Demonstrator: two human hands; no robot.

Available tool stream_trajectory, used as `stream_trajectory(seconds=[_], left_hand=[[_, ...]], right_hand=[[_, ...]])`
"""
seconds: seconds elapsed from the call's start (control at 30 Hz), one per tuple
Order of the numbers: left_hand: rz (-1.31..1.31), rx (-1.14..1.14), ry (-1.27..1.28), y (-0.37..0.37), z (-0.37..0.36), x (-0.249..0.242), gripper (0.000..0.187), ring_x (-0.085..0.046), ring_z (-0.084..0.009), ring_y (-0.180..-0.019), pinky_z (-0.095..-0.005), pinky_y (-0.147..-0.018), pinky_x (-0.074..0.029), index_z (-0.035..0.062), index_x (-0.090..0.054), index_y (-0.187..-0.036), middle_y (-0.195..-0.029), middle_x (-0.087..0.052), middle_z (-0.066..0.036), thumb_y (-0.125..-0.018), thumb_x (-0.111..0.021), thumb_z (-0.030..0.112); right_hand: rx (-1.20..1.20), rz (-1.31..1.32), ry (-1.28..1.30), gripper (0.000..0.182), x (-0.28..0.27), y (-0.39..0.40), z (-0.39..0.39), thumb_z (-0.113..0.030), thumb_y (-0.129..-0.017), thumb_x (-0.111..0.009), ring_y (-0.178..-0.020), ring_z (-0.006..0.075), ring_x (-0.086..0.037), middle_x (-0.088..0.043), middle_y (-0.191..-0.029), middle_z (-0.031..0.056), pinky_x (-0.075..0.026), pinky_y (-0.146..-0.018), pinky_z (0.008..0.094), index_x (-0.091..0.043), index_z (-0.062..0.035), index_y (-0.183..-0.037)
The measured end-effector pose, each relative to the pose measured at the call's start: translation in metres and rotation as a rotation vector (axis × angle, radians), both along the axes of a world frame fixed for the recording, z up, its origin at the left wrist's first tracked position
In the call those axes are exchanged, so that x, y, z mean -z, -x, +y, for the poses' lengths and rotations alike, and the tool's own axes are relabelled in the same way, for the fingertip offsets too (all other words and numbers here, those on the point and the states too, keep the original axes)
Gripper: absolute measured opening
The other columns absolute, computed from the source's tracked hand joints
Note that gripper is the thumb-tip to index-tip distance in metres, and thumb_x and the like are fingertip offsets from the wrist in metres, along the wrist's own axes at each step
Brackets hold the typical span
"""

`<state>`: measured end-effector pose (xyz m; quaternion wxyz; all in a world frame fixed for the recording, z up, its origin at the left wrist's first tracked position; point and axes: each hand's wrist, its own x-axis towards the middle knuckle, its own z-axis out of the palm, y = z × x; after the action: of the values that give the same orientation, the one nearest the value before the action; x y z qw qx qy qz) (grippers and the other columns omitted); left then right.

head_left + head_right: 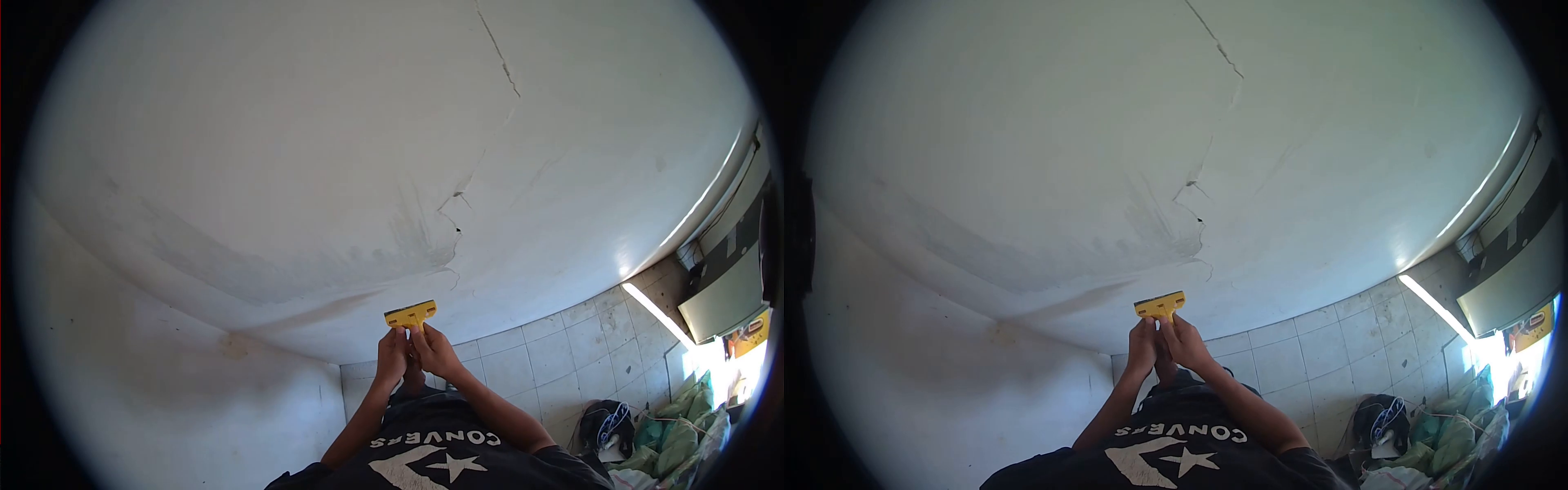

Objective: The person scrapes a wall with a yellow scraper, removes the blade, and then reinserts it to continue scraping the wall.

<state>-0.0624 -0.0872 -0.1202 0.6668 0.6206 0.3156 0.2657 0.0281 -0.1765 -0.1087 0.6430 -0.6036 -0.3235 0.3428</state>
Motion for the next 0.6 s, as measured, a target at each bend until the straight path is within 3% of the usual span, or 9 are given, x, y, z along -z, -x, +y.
stream_trajectory(seconds=[0.13, 0.17, 0.27, 0.4, 0.5, 0.6], left_hand=[[-0.034, 0.077, -0.048, 0.002, 0.012, -0.009, 0.05, -0.059, -0.0088, -0.064, -0.0266, -0.058, -0.048, -0.0009, -0.066, -0.109, -0.077, -0.066, -0.004, -0.111, -0.038, 0.041], [-0.03, 0.011, -0.2, -0.004, 0.019, -0.014, 0.052, -0.059, -0.0123, -0.063, -0.0305, -0.059, -0.048, -0.0021, -0.066, -0.101, -0.074, -0.065, -0.005, -0.11, -0.039, 0.042], [-0.005, -0.047, -0.373, -0.031, 0.052, -0.086, 0.053, -0.06, -0.0168, -0.061, -0.0345, -0.059, -0.048, -0.0042, -0.065, -0.095, -0.071, -0.065, -0.011, -0.11, -0.042, 0.041], [-0.016, -0.084, -0.427, -0.028, 0.049, -0.093, 0.048, -0.063, -0.0208, -0.061, -0.036, -0.06, -0.049, -0.0052, -0.064, -0.091, -0.071, -0.067, -0.018, -0.109, -0.046, 0.036], [-0.075, -0.102, -0.415, -0.019, 0.03, -0.049, 0.052, -0.057, -0.0141, -0.065, -0.0336, -0.06, -0.046, -0.0054, -0.064, -0.093, -0.071, -0.065, -0.014, -0.109, -0.045, 0.04], [0.001, -0.035, -0.383, -0.028, 0.053, -0.094, 0.052, -0.057, -0.0134, -0.064, -0.0326, -0.059, -0.046, -0.005, -0.063, -0.092, -0.07, -0.065, -0.013, -0.109, -0.044, 0.04]], right_hand=[[0.103, -0.01, -0.038, 0.039, -0.004, 0.013, 0.017, -0.035, -0.11, -0.042, -0.056, 0.0063, -0.049, -0.054, -0.066, 0.0005, -0.04, -0.049, 0.0258, -0.056, -0.0006, -0.097], [0.173, -0.061, -0.091, 0.041, -0.011, 0.012, 0.025, -0.036, -0.11, -0.042, -0.058, 0.0069, -0.048, -0.054, -0.066, 0.0012, -0.041, -0.051, 0.0267, -0.056, -0.0003, -0.096], [0.233, -0.198, -0.114, 0.044, -0.079, -0.011, 0.059, -0.037, -0.11, -0.041, -0.062, 0.0091, -0.048, -0.054, -0.066, 0.0036, -0.041, -0.053, 0.0292, -0.057, 0.0004, -0.094], [0.221, -0.208, -0.056, 0.045, -0.088, -0.005, 0.056, -0.036, -0.11, -0.04, -0.065, 0.0114, -0.05, -0.058, -0.07, 0.0067, -0.043, -0.056, 0.0318, -0.059, 0.0013, -0.094], [0.436, -0.273, -0.205, 0.045, -0.029, 0.019, 0.06, -0.035, -0.111, -0.04, -0.068, 0.0102, -0.05, -0.059, -0.071, 0.0061, -0.044, -0.057, 0.0312, -0.059, 0.0019, -0.094], [0.294, -0.218, -0.019, 0.045, -0.076, -0.003, 0.063, -0.036, -0.111, -0.04, -0.068, 0.0099, -0.05, -0.06, -0.072, 0.0056, -0.044, -0.058, 0.0306, -0.06, 0.0018, -0.095]])
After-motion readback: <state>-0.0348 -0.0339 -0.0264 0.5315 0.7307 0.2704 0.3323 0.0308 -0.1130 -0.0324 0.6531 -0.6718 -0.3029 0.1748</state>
